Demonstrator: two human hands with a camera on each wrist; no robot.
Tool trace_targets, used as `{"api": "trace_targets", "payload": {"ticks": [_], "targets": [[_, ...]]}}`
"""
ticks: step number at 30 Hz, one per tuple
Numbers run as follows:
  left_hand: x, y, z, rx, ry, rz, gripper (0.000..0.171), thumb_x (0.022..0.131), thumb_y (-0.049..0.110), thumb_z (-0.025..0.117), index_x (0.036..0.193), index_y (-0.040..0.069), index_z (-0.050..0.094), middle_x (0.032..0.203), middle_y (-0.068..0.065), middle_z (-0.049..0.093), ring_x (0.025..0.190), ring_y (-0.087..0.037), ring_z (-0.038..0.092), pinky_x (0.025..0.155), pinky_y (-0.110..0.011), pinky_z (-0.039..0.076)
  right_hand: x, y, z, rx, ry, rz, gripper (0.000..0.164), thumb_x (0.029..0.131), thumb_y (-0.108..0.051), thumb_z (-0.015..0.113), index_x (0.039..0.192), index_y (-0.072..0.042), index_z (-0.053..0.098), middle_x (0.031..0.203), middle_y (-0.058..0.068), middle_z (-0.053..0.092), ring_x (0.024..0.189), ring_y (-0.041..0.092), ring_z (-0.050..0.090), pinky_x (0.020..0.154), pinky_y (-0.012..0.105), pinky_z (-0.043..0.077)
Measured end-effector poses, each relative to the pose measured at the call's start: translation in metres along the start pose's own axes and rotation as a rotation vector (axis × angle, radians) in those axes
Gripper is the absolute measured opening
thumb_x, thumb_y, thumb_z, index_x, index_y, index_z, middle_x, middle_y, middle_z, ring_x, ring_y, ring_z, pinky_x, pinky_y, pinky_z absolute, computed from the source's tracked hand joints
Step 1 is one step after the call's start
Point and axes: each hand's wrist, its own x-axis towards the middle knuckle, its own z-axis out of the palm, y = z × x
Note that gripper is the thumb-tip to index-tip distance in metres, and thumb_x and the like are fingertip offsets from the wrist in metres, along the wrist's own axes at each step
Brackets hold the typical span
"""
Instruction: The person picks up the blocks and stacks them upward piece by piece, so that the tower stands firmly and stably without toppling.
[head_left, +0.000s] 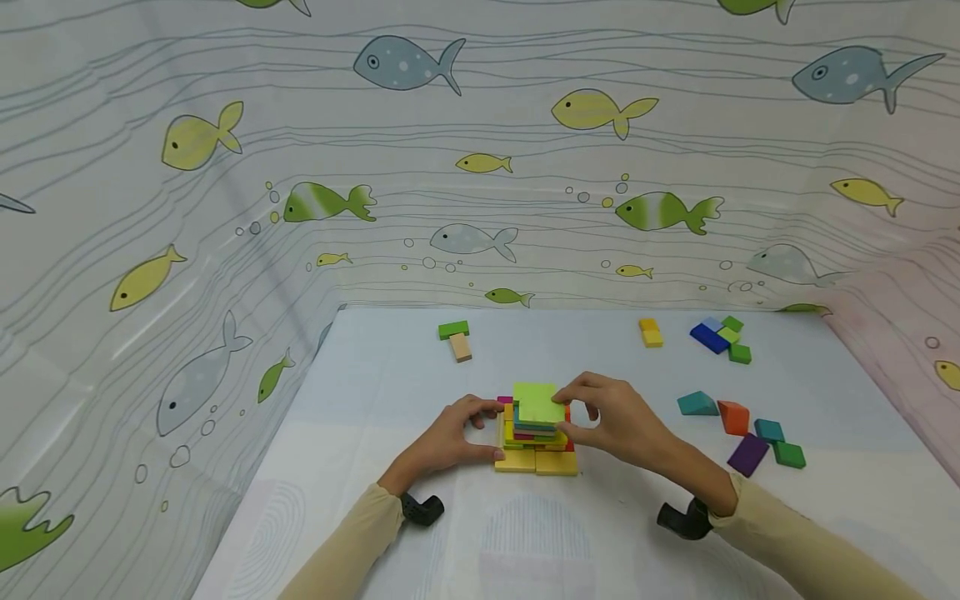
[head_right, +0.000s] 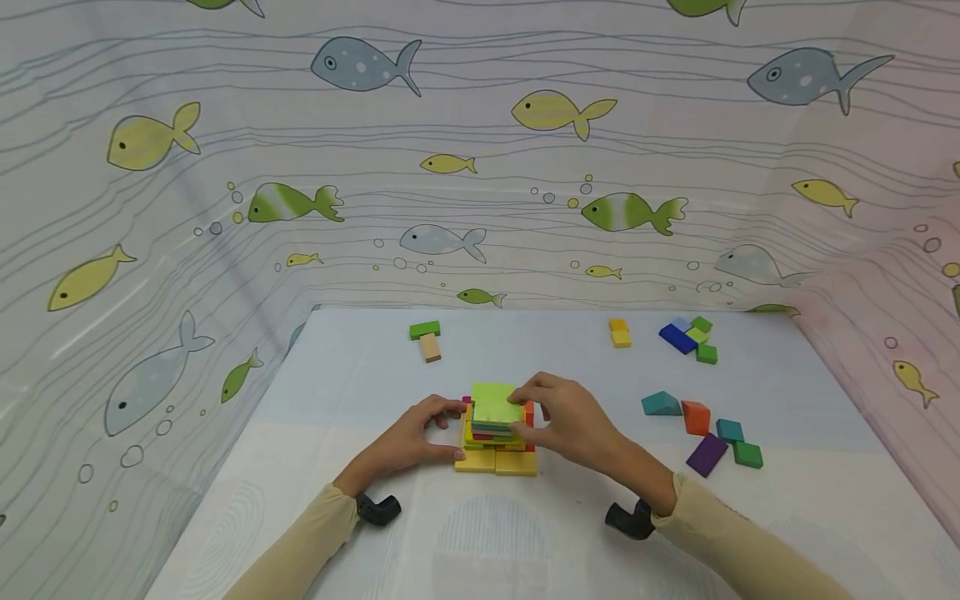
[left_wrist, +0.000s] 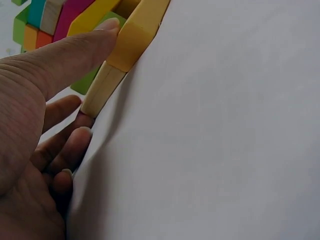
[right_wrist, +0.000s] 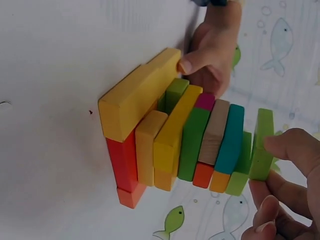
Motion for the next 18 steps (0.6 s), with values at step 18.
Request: {"api": "trace_targets", "payload": {"ticks": [18], "targets": [[0.000, 0.001, -0.001, -0.011, 0.003, 0.022, 0.070, 0.083, 0.045, 0.086, 0.143, 0.024, 0.058, 0.126, 0.005, 0.057, 0.102, -0.015, 0.051, 0.091, -0.036, 0.043, 0.010, 0.005, 0.015, 0.108, -0.030, 0.111, 0.075, 0.080, -0.025, 0.091, 0.146, -0.020, 0.057, 0.135, 0.006, 0.061, 0.078, 0.019, 0.057, 0.055, 0.024, 0.050]]}}
